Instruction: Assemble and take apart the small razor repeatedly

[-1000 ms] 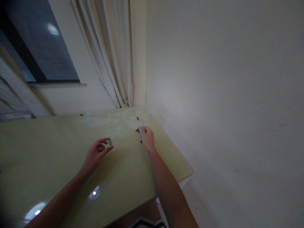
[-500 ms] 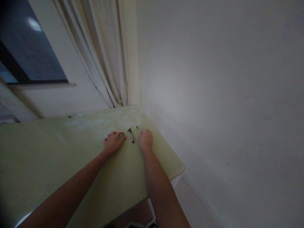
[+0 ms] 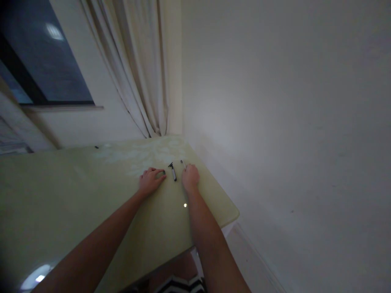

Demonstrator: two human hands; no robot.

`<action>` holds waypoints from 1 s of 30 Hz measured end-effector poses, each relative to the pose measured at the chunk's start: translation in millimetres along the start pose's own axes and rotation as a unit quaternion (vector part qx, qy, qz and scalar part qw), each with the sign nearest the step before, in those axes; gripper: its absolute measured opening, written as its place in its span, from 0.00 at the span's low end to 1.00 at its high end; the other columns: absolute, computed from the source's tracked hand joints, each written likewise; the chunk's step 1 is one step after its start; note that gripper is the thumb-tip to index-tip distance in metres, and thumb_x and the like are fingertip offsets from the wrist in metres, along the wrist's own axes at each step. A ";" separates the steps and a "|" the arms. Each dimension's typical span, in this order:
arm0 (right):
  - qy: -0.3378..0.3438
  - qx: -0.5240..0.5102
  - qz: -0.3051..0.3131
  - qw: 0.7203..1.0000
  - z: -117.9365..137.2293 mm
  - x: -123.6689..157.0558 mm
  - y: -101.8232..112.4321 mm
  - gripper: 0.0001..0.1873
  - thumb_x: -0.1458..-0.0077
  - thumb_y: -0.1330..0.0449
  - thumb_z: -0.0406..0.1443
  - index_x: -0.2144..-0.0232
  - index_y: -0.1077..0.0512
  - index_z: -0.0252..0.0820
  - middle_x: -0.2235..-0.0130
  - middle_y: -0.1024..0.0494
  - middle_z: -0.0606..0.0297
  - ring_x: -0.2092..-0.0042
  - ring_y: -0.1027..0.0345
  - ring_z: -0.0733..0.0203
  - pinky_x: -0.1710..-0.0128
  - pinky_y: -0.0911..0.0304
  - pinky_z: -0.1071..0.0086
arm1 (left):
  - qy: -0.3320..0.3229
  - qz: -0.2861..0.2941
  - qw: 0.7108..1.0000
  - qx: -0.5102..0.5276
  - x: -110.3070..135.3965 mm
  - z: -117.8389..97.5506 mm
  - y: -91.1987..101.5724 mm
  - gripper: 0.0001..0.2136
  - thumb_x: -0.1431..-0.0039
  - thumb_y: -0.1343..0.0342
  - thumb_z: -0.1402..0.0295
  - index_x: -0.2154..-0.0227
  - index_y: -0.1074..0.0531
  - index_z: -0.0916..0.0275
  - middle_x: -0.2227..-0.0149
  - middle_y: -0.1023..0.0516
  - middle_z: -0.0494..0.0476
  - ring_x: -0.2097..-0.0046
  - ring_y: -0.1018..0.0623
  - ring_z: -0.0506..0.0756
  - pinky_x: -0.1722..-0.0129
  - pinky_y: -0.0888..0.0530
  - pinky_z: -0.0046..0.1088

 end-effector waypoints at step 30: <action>0.163 -0.033 0.046 0.985 49.4 12.0 -26.2 0.04 0.39 0.41 0.30 0.62 0.27 0.40 0.60 0.22 0.58 0.59 0.30 0.57 0.59 0.40 0.69 | 0.142 -0.049 0.986 -0.072 84.7 218.9 100.0 0.25 0.35 0.54 0.49 0.46 0.21 0.55 0.41 0.24 0.67 0.41 0.27 0.73 0.47 0.30 0.54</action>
Point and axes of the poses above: each hand's wrist, its own x-axis away from the middle knuckle, its own y-axis out of the back of the hand, z = x × y, the point moved 9 cm from there along -x, towards the middle knuckle
